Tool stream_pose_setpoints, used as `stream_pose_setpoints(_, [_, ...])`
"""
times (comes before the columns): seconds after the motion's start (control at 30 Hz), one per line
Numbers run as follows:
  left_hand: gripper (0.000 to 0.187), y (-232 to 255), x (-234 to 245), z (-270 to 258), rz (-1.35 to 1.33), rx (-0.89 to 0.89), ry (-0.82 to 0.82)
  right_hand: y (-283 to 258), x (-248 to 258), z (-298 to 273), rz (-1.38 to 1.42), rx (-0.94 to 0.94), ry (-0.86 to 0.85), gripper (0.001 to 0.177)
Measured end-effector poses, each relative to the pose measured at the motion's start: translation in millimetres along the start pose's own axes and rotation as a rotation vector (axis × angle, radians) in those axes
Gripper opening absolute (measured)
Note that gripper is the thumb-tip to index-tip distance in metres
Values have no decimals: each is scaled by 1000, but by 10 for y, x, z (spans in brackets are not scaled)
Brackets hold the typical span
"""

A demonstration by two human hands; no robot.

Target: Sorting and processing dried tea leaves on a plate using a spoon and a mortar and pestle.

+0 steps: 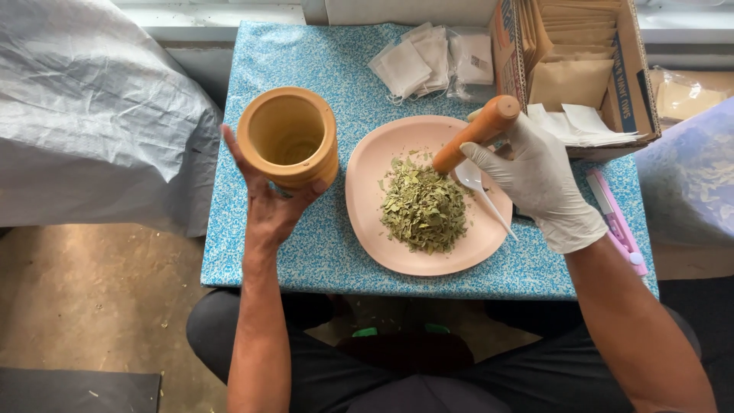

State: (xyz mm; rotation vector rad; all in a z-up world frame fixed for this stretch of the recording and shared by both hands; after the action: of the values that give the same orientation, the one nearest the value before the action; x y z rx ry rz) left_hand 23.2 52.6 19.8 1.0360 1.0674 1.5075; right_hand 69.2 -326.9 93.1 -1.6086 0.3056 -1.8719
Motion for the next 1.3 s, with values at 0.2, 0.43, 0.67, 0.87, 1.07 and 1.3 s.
stream_pose_setpoints(0.2, [69,784,-90,-356,526,-667,491,-133,-48,-43,40,65,24,33])
stream_pose_setpoints(0.43, [58,941,-1302,-71,278,-552,-78,-250,-86,-131,-23,163,73,27])
stream_pose_setpoints(0.67, [67,681,-1882,261,381,-421,-177,-107,-180,-113,-119,84,141,45])
stream_pose_setpoints(0.87, [45,771,-1758,312,215,-344,-263,336,-186,-377,-107,-87,-14,42])
stream_pose_setpoints(1.07, [39,946,-1543,349,116,-331,-228,482,-349,-648,-279,7,12,34])
stream_pose_setpoints(1.3, [18,2114,-612,316,139,-542,-165,454,-395,-666,-313,88,55,36])
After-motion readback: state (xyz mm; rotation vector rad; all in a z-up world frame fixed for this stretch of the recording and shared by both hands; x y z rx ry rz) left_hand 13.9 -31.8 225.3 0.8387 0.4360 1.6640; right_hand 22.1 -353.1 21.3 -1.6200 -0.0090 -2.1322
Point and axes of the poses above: each hand's wrist, its own z-axis towards the middle knuckle, its own x-axis out of the back of the hand, y = z × x, the point moved 5 cm from there along z, towards the middle knuckle, and after that the axes turned 5 degrees about -z, right-handed, at the moved point
